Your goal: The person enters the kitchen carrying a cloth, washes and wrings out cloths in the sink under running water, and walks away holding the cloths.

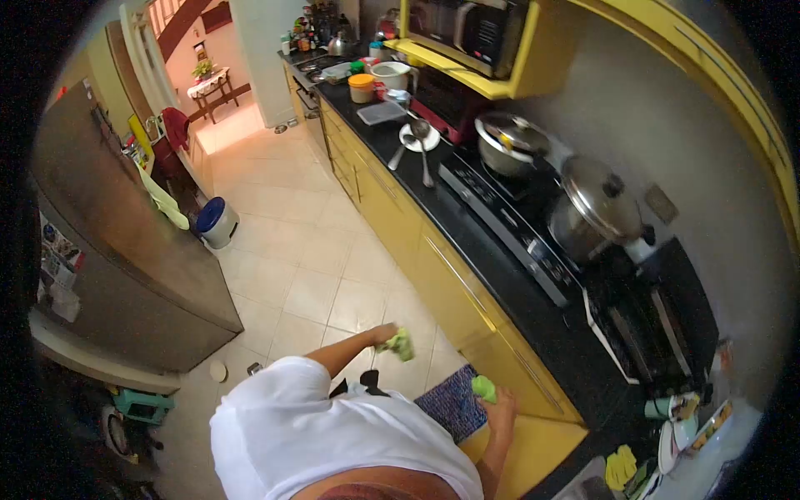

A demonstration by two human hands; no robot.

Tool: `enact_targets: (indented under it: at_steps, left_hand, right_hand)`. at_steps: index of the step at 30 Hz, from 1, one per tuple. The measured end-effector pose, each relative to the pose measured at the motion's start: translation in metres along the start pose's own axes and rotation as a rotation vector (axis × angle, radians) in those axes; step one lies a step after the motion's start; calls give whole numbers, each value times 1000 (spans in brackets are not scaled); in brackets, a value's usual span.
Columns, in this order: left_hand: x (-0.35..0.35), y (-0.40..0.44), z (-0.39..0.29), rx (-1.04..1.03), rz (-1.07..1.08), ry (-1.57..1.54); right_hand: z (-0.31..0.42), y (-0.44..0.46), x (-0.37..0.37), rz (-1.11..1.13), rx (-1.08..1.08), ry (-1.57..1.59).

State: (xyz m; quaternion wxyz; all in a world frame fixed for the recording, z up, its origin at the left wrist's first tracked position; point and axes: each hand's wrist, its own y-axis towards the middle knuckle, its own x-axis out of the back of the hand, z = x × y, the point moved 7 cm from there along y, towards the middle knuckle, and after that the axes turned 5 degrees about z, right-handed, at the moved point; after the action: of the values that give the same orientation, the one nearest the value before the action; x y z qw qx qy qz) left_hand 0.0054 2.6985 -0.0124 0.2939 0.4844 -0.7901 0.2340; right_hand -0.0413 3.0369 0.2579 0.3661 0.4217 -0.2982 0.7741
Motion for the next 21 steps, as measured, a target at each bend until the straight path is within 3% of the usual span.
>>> enact_targets:
  at_steps: [1, 4, 5, 7, 11, 12, 14, 16, 19, 21]
  left_hand:
    - [3, -40, 34, 121, 16, 159]
    - [8, -177, 108, 723, -237, -608]
    - [8, -221, 105, 1004, -339, -980]
    - [35, -288, 98, 1162, -441, -859]
    - [60, -376, 95, 1171, -705, -1028]
    - [68, -385, 97, 1094, -722, -1086]
    - [76, -406, 107, 1013, -843, -1210]
    - [96, -420, 108, 987, -995, -1309]
    - [121, -446, 131, 983, -1078, -1310]
    - [128, -466, 153, 1040, -1222, -1277]
  right_hand:
    - [11, 22, -24, 54, -23, 45]
    - [15, 75, -114, 230, -90, 135]
    - [11, 92, -140, 330, -115, 92]
    - [7, 123, -189, 529, -165, 14]
    - [37, 186, -236, 654, 5, -20]
    - [-1, 216, -289, 734, 31, -67]
    - [12, 249, -319, 849, -3, -70]
    - [65, 269, -309, 928, -53, -44]
    - [129, 325, -329, 939, 125, -218]
    - [165, 366, -344, 984, 86, -230]
